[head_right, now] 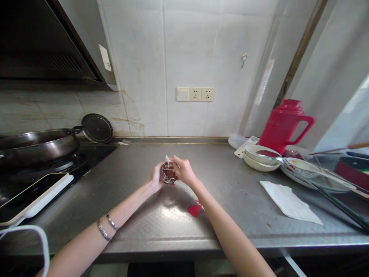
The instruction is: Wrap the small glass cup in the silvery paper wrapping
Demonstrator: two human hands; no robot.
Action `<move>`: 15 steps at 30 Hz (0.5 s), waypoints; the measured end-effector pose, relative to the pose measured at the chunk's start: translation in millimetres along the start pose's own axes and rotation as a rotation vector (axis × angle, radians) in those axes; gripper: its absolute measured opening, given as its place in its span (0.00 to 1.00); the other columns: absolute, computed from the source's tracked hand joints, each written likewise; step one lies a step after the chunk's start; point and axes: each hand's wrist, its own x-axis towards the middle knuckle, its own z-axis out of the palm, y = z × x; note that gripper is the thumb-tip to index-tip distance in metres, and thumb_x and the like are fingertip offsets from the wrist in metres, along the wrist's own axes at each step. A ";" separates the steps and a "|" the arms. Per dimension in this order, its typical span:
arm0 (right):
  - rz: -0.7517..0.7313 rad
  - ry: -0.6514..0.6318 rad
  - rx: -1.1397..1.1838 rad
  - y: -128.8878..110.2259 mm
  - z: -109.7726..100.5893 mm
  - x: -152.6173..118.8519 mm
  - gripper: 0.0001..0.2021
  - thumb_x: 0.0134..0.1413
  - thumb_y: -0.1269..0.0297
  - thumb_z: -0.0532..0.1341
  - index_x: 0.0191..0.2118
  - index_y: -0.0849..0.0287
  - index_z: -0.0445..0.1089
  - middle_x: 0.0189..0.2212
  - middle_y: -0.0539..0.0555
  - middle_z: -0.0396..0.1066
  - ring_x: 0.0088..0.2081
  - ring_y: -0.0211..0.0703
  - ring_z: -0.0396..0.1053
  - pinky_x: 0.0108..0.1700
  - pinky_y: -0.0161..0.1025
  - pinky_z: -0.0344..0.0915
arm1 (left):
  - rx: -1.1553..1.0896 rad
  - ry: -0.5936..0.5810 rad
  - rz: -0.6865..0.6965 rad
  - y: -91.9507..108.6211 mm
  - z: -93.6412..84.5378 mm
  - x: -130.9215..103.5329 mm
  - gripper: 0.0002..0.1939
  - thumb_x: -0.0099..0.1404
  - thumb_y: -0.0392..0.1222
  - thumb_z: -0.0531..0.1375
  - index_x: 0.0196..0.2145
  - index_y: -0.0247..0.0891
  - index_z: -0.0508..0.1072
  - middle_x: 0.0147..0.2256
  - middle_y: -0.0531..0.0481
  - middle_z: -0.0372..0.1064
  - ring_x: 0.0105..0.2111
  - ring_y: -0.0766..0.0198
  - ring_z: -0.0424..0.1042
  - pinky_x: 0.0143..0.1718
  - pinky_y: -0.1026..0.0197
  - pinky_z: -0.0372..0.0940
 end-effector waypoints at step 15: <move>-0.106 0.020 0.019 -3.3 7.6 -5.8 0.13 0.62 0.66 0.52 0.44 0.58 0.73 0.39 0.57 0.78 0.38 0.43 0.77 0.42 0.38 0.72 | -0.129 0.157 0.070 15.0 -9.9 7.6 0.15 0.58 0.41 0.49 0.33 0.30 0.72 0.22 0.39 0.73 0.20 0.51 0.74 0.16 0.56 0.66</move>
